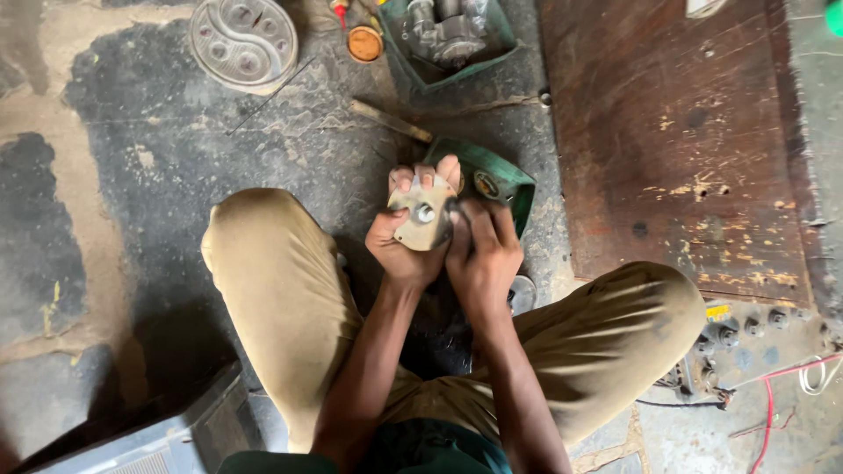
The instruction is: The person sits on the workshop floor holding a circular metal disc and files its edge with a long flat file, rotating the disc to work around the rim. They then set the file aside and wipe the disc with a gray cloth.
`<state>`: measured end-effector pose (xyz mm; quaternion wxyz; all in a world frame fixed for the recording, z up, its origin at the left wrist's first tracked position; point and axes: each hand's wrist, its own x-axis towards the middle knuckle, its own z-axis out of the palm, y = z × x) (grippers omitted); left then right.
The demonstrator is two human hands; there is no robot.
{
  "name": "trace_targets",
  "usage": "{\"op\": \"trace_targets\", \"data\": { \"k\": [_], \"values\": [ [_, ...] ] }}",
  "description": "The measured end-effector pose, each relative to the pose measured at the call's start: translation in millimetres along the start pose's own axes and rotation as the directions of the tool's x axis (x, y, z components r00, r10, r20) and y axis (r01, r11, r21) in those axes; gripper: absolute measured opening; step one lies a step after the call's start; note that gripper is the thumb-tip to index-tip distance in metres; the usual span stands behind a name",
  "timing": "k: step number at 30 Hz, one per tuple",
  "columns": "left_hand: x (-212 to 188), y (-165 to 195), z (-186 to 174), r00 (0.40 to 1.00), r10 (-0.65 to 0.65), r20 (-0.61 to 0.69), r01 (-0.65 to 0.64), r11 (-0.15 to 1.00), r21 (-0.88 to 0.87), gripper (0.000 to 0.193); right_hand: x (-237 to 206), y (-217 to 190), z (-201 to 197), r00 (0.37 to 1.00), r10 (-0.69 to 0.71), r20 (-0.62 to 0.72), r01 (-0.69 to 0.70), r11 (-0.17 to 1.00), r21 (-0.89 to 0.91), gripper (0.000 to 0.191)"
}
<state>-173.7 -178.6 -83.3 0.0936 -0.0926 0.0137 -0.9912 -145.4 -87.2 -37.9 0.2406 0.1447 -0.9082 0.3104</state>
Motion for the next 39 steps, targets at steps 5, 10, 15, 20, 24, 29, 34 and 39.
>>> {"op": "trace_targets", "data": {
  "k": [5,10,15,20,24,29,34,39],
  "values": [
    [0.2,6.8,1.7,0.994,0.080,0.073,-0.080,0.997,0.001,0.022,-3.8,-12.0,-2.8,0.998,-0.012,0.057,0.013,1.000,-0.026,0.014],
    [-3.4,5.7,1.9,0.999,0.026,0.028,-0.026,1.000,-0.014,0.026,-11.5,-18.9,-13.3,0.997,-0.011,0.070,0.010,1.000,0.003,0.019],
    [-7.0,7.0,2.0,0.998,-0.066,-0.020,0.067,0.996,0.060,0.029,24.0,1.9,-9.8,0.989,-0.139,0.046,0.141,0.988,-0.055,0.029],
    [-2.1,12.8,-1.2,1.000,0.020,-0.010,-0.020,0.998,0.065,0.029,11.0,-12.6,-12.9,0.966,-0.145,0.215,0.171,0.980,-0.106,0.036],
    [-4.2,7.7,-1.7,1.000,-0.012,0.029,0.010,0.997,0.076,0.035,17.4,-9.7,-14.2,0.974,-0.181,0.134,0.193,0.977,-0.085,0.039],
    [-2.8,11.9,-2.9,0.998,-0.056,-0.005,0.056,0.996,0.070,0.040,24.6,-3.2,-9.7,0.960,-0.246,0.135,0.260,0.961,-0.098,0.044],
    [-2.9,11.8,-4.0,0.997,-0.065,-0.038,0.065,0.998,0.002,0.037,8.8,-2.4,-6.5,0.984,-0.113,0.140,0.113,0.994,0.009,0.043],
    [-10.9,-5.8,1.7,0.988,0.115,0.106,-0.137,0.962,0.235,0.030,20.0,21.3,-6.7,0.992,0.068,0.104,-0.099,0.939,0.329,0.021]
  ]
}}
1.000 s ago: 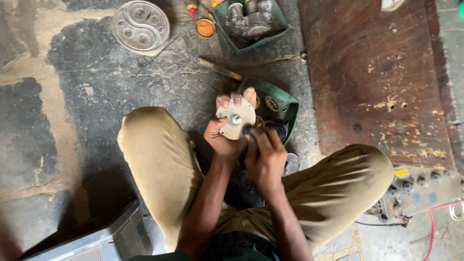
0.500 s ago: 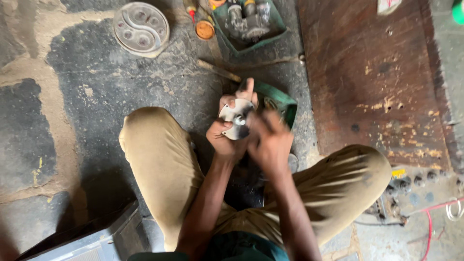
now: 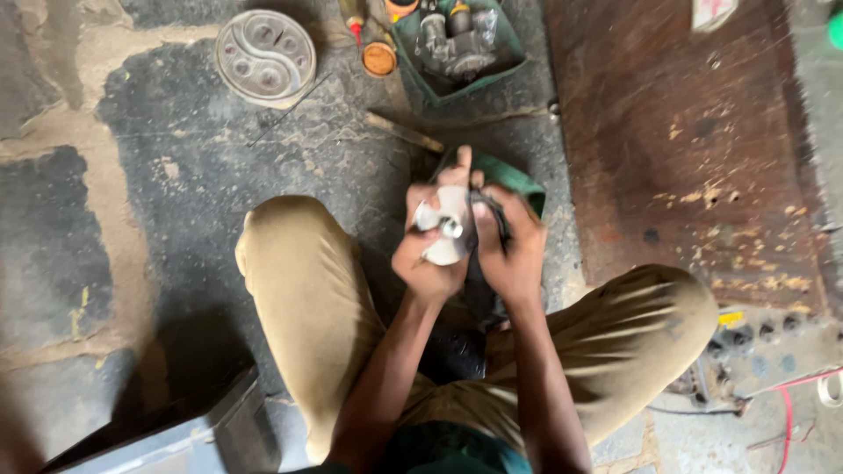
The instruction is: The person sits on the workshop floor holding a circular metal disc and files its edge with a long flat file, rotating the disc to work around the rim. They then set the file aside and wipe the disc with a gray cloth.
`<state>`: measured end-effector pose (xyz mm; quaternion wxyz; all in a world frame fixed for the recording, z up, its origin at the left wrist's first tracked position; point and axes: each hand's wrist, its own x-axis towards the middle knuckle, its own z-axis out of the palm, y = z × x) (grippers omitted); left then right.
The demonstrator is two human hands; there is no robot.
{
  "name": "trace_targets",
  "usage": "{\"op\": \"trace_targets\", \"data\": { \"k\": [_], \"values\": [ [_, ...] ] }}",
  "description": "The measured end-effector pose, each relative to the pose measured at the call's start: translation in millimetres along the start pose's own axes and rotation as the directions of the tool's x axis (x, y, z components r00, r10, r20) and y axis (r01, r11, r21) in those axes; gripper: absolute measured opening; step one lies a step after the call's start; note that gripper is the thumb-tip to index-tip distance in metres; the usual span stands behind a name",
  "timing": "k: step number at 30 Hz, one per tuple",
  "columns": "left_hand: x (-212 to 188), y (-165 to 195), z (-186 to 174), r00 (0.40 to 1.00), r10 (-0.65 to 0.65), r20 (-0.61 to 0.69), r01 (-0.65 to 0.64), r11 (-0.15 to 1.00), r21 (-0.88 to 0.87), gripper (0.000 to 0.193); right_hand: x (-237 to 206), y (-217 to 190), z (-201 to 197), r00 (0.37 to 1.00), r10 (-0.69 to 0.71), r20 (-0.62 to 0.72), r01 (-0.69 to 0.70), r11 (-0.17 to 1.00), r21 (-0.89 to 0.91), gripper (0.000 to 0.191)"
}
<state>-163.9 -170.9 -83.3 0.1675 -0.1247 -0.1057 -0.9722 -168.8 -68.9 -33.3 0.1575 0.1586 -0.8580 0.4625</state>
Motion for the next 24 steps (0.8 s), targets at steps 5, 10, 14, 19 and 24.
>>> {"op": "trace_targets", "data": {
  "k": [5,10,14,19,24],
  "values": [
    [-3.6,14.0,11.8,0.989,0.039,0.140,-0.118,0.779,0.616,0.039,5.5,2.5,-20.1,0.973,0.199,0.119,-0.228,0.911,0.343,0.020],
    [5.5,18.0,25.9,0.953,-0.195,0.231,0.230,0.964,-0.136,0.076,33.4,-3.3,-55.0,0.970,0.052,0.238,-0.092,0.983,0.157,0.023],
    [7.6,13.9,24.5,0.886,-0.416,0.202,0.461,0.832,-0.308,0.092,59.2,-11.8,-68.8,0.884,-0.109,0.454,0.074,0.993,0.094,0.023],
    [3.3,3.7,12.9,0.833,-0.551,-0.046,0.550,0.818,0.168,0.084,59.3,-15.3,-54.4,0.921,-0.239,0.307,0.267,0.962,-0.053,0.022],
    [11.3,-0.5,5.5,0.915,-0.395,-0.087,0.403,0.907,0.123,0.068,48.0,-5.5,-66.3,0.984,-0.146,0.104,0.161,0.975,-0.154,0.016]
  ]
}}
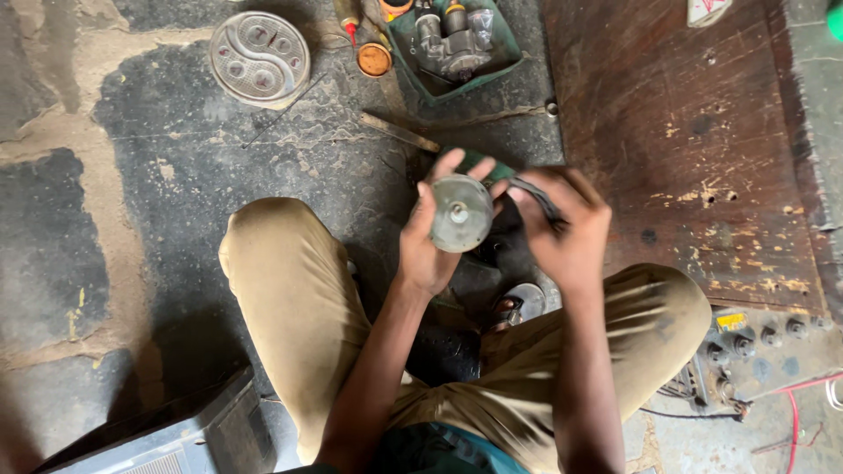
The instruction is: The person sits on the workshop floor holding a circular metal disc and files its edge with a long flat file, rotating the disc to work around the rim. They then set the file aside and wipe the disc with a gray cloth.
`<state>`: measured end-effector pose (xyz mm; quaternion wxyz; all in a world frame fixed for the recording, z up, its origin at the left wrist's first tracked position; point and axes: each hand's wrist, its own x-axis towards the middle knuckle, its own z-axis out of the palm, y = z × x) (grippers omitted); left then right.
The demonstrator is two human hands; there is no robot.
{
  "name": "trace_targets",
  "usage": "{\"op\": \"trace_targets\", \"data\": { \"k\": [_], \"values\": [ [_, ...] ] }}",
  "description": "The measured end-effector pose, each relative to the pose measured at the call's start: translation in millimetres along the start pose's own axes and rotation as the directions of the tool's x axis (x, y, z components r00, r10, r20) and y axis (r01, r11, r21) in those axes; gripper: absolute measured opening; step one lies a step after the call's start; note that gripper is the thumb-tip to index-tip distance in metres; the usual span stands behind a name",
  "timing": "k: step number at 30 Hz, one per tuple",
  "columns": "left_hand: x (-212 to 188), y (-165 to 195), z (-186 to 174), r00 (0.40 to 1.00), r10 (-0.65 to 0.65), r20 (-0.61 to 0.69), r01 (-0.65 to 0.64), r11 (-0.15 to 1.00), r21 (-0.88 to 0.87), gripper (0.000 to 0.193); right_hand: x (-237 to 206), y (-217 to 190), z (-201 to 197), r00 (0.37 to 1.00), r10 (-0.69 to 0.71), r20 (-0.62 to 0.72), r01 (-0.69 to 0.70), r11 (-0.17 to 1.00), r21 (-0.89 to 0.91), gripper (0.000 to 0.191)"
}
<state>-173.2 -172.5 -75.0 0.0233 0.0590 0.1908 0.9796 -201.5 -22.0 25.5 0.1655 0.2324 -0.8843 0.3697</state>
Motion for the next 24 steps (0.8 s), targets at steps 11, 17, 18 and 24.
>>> {"op": "trace_targets", "data": {
  "k": [11,17,18,24],
  "values": [
    [-3.2,-6.7,-5.5,0.955,0.273,0.113,-0.212,0.900,-0.380,0.033,-31.8,-2.0,40.4,0.995,-0.080,0.053,0.088,0.980,-0.177,0.020],
    [2.2,-2.4,-18.0,0.969,0.246,0.010,-0.228,0.911,-0.344,0.030,-45.4,-14.0,50.3,0.950,-0.274,0.151,0.299,0.937,-0.181,0.027],
    [3.4,-1.3,-20.1,0.967,0.253,0.027,-0.228,0.906,-0.357,0.029,-46.4,-15.7,52.8,0.955,-0.252,0.159,0.281,0.940,-0.195,0.028],
    [1.4,-3.2,-23.9,0.966,0.255,0.035,-0.231,0.917,-0.325,0.034,-42.1,-7.0,64.5,0.983,-0.174,0.060,0.183,0.954,-0.239,0.029]
  ]
}}
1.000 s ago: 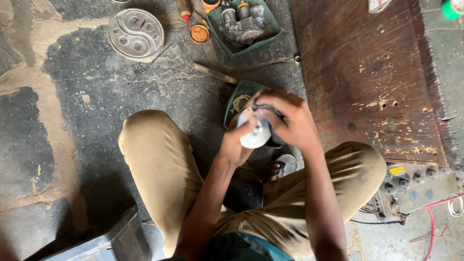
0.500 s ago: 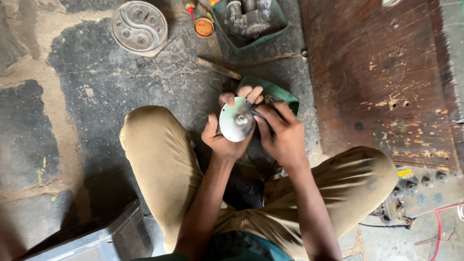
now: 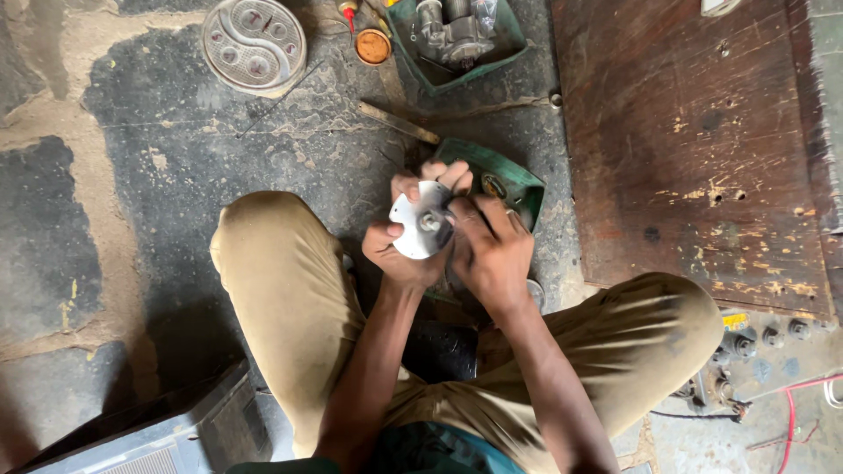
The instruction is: The person sits on the workshop floor holding a circular metal disc and files its edge with a long flat file, rotating the disc to work around the rim. They then set the file aside and wipe the disc with a gray cloth.
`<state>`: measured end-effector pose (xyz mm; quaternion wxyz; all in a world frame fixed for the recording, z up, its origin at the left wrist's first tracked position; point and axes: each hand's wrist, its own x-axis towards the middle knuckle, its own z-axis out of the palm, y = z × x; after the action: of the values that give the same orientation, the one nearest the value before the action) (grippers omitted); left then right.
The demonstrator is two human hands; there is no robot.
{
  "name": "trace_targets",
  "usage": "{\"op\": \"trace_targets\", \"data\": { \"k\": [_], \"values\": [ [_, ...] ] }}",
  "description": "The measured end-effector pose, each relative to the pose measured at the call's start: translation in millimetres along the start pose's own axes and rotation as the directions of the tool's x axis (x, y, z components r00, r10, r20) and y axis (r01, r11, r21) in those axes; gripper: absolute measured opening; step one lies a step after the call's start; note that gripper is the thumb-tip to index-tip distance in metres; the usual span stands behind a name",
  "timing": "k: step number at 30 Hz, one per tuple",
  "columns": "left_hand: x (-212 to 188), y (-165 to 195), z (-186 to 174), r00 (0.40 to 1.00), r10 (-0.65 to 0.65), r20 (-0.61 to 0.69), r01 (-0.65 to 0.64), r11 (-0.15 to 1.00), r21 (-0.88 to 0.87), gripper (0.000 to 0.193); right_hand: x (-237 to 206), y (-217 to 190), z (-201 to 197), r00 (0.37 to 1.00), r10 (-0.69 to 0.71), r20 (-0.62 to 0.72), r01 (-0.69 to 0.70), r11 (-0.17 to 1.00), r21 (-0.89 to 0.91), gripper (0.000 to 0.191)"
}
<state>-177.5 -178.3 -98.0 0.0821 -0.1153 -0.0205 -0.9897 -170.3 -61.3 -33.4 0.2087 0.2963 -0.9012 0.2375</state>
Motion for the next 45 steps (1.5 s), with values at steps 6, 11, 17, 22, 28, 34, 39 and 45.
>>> {"op": "trace_targets", "data": {
  "k": [6,11,17,22,28,34,39,45],
  "values": [
    [1.7,4.5,-3.0,1.000,0.008,-0.022,-0.009,1.000,-0.027,0.036,-16.5,-4.5,9.3,0.998,-0.054,0.016,0.053,0.994,0.094,0.031],
    [-3.7,2.0,2.8,0.998,-0.045,-0.036,0.045,0.999,0.000,0.037,-9.3,13.4,16.3,0.993,0.093,-0.072,-0.087,0.993,0.081,0.029],
    [3.4,9.3,7.8,0.999,0.032,0.008,-0.031,0.995,-0.092,0.037,-17.1,-0.2,4.5,0.996,-0.073,-0.052,0.076,0.995,0.058,0.034],
    [4.2,3.5,13.6,1.000,0.018,0.024,-0.016,0.996,-0.084,0.038,-4.5,8.7,-1.4,0.996,-0.085,-0.021,0.085,0.996,-0.022,0.028],
    [8.3,7.1,15.2,1.000,-0.021,-0.019,0.018,0.988,-0.152,0.044,-10.3,-8.9,5.2,0.994,-0.102,0.031,0.101,0.995,0.014,0.039],
    [3.9,7.1,9.7,0.999,-0.047,-0.007,0.046,0.991,-0.125,0.041,-3.5,-0.6,10.2,1.000,0.011,0.005,-0.011,0.999,0.035,0.041],
    [5.5,8.4,8.0,1.000,-0.013,0.010,0.014,0.993,-0.121,0.048,-10.9,-8.0,9.8,0.996,-0.087,0.035,0.088,0.996,-0.024,0.040],
    [6.5,11.2,16.0,1.000,-0.027,0.007,0.027,0.993,-0.117,0.050,-16.1,-17.3,5.1,0.987,-0.161,0.007,0.159,0.968,-0.195,0.043]
  ]
}}
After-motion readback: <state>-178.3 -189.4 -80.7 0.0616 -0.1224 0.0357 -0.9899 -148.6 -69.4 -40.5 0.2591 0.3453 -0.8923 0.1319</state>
